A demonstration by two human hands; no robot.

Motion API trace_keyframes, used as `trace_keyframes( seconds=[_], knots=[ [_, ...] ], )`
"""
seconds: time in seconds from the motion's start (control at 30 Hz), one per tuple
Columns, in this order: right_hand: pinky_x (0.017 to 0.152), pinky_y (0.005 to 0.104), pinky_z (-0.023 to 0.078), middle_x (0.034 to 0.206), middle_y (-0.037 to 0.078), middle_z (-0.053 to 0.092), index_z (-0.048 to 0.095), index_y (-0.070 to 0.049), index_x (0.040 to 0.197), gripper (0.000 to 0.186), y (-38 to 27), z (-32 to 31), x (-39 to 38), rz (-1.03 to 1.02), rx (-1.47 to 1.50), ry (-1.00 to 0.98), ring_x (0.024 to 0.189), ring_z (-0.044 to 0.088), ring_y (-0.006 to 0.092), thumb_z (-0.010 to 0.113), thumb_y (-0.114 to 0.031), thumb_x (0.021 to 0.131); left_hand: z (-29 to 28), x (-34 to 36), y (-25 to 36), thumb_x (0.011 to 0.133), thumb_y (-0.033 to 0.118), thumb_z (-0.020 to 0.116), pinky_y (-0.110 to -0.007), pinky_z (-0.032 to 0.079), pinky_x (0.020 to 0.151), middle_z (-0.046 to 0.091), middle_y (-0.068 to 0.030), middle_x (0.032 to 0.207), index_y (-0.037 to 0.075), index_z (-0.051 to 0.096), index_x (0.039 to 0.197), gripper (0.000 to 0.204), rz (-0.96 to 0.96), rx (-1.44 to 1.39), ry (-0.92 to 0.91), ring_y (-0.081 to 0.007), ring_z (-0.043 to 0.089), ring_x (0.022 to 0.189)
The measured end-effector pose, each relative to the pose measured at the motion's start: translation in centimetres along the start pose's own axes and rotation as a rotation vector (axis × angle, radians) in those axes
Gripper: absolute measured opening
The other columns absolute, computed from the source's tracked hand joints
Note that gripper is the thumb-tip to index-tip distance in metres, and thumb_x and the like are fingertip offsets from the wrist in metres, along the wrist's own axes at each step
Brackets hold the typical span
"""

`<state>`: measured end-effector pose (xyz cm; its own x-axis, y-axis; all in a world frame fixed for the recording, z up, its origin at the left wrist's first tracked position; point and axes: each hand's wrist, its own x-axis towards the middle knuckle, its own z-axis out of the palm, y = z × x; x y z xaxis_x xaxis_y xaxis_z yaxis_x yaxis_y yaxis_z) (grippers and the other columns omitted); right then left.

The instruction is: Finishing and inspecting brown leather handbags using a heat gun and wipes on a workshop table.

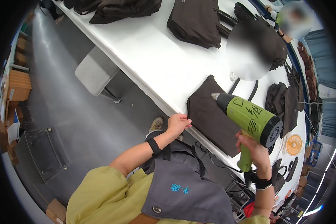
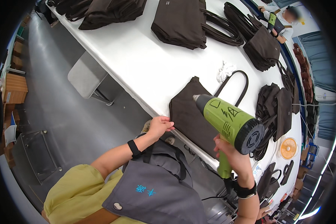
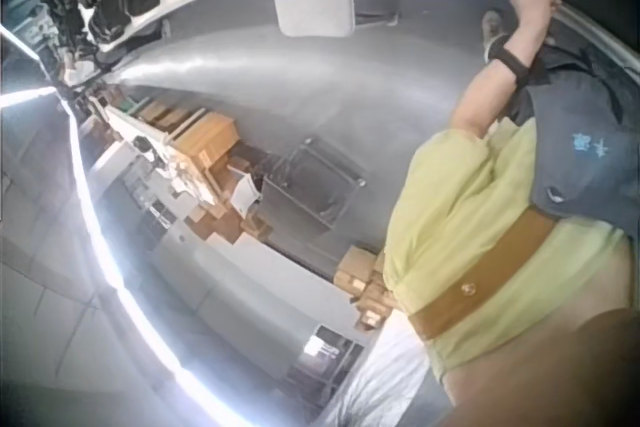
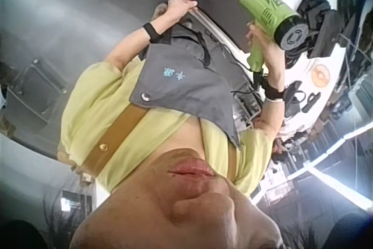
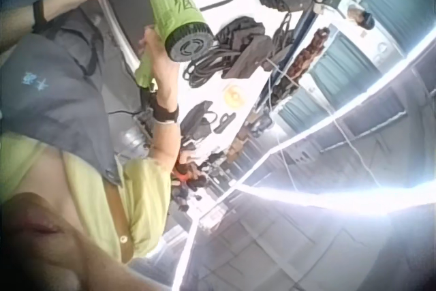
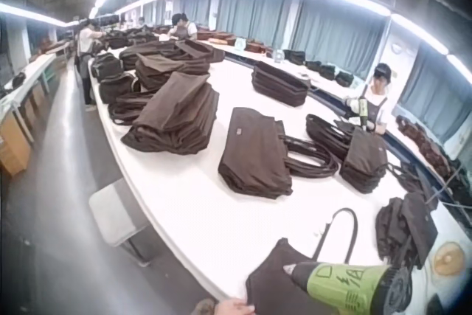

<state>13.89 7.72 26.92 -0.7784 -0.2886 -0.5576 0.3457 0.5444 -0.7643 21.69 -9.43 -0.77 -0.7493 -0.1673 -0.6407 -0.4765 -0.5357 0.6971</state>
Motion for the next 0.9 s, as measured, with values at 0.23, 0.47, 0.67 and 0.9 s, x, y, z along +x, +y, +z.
trace_keyframes(
  seconds=[0.23,0.47,0.67,0.9],
  knots=[
    [0.052,0.0271,0.05,0.091,0.009,0.062,0.058,0.002,0.103,0.027,-1.9,-0.4,2.4,0.023,-0.05,0.052,0.066,0.06,0.0141,0.066,-0.012,0.082,0.4,-0.9,0.7,0.083,0.003,0.066,-0.023,0.052,0.058,0.069,-0.0107,0.084,-0.009,0.061,0.106,0.026,-0.035,-0.022,0.023,-0.014,0.068,0.068],
    [0.052,0.0268,0.05,0.088,0.008,0.062,0.059,0.002,0.101,0.024,-3.1,0.1,3.4,0.045,-0.126,0.132,0.065,0.06,0.014,0.064,-0.014,0.083,1.7,-2.2,1.7,0.086,0.003,0.061,-0.024,0.051,0.061,0.064,-0.0091,0.081,-0.001,0.048,0.103,0.022,0.105,0.126,0.084,-0.0143,0.068,0.072],
    [0.053,0.0276,0.05,0.088,0.008,0.061,0.06,0.0,0.102,0.025,-2.6,-0.5,-0.3,0.07,-0.038,0.045,0.065,0.06,0.0148,0.064,-0.01,0.079,2.3,-2.8,0.5,0.084,0.003,0.062,-0.027,0.05,0.057,0.061,-0.0071,0.076,0.004,0.049,0.104,0.024,0.265,0.104,0.175,-0.0153,0.068,0.064],
    [0.055,0.0281,0.051,0.089,0.007,0.061,0.059,0.0,0.102,0.024,-0.9,-0.5,-1.3,0.051,-0.089,-0.046,0.067,0.06,0.0149,0.062,-0.009,0.079,3.4,-2.6,-1.0,0.083,0.017,0.07,-0.026,0.048,0.061,0.062,-0.0077,0.085,-0.001,0.061,0.09,0.021,0.4,0.38,0.353,-0.0139,0.065,0.067]
  ],
)
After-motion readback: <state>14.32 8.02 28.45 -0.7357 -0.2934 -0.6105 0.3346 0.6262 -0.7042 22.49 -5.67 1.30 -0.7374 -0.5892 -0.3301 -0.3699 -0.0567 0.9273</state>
